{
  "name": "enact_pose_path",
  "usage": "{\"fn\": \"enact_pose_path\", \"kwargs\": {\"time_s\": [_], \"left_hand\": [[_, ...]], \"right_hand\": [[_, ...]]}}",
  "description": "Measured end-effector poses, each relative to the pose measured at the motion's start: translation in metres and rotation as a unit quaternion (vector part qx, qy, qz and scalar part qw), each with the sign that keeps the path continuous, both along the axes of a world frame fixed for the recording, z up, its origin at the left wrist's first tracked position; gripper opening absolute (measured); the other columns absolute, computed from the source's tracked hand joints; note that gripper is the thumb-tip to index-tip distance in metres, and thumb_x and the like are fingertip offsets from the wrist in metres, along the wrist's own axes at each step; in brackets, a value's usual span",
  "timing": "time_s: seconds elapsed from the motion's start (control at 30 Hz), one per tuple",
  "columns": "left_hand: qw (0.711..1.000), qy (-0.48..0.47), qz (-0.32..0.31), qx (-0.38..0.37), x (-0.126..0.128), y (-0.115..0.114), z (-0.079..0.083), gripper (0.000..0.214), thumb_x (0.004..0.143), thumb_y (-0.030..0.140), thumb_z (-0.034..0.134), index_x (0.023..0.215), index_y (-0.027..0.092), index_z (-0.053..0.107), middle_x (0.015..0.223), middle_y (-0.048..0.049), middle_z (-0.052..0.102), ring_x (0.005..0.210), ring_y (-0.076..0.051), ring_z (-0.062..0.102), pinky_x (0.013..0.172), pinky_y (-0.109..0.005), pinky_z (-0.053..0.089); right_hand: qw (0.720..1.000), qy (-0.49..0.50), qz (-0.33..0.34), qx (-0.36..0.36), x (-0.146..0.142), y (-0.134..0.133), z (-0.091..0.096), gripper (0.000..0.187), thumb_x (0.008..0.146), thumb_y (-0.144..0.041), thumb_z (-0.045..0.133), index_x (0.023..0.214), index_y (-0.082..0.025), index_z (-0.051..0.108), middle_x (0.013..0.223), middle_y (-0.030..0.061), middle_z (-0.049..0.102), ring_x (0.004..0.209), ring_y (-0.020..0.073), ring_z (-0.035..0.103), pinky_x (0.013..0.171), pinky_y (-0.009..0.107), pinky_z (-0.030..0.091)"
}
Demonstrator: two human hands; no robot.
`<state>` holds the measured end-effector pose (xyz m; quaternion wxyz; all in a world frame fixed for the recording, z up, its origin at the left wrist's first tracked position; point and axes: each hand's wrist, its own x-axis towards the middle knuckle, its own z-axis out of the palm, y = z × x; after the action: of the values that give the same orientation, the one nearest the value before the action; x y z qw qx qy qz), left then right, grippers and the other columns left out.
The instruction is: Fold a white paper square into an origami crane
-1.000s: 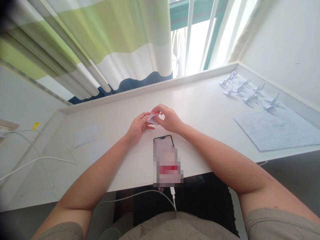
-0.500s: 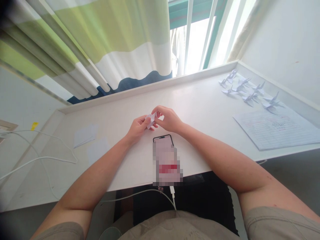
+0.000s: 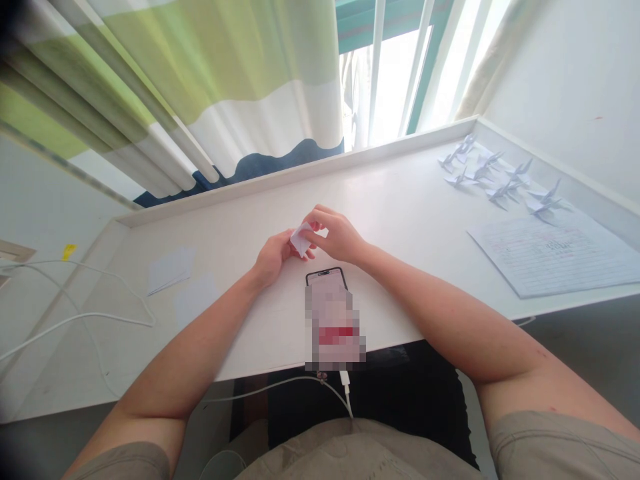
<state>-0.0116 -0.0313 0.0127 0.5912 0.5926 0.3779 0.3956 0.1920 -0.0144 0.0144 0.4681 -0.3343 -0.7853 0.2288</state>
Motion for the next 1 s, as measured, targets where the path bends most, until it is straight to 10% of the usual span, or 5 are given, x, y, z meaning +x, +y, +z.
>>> {"fn": "enact_pose_path", "kwargs": {"time_s": [1.0], "left_hand": [[0.999, -0.001, 0.031, 0.045, 0.006, -0.009, 0.001, 0.033, 0.092, 0.033, 0.064, 0.123, 0.022, 0.069, 0.115, -0.0079, 0.078, 0.097, -0.024, 0.079, 0.072, -0.033, 0.062]], "right_hand": [[0.989, -0.085, -0.009, 0.124, -0.001, 0.003, -0.006, 0.017, 0.096, -0.015, 0.068, 0.104, -0.03, 0.073, 0.112, 0.0072, 0.067, 0.102, 0.0278, 0.059, 0.089, 0.046, 0.053]]}}
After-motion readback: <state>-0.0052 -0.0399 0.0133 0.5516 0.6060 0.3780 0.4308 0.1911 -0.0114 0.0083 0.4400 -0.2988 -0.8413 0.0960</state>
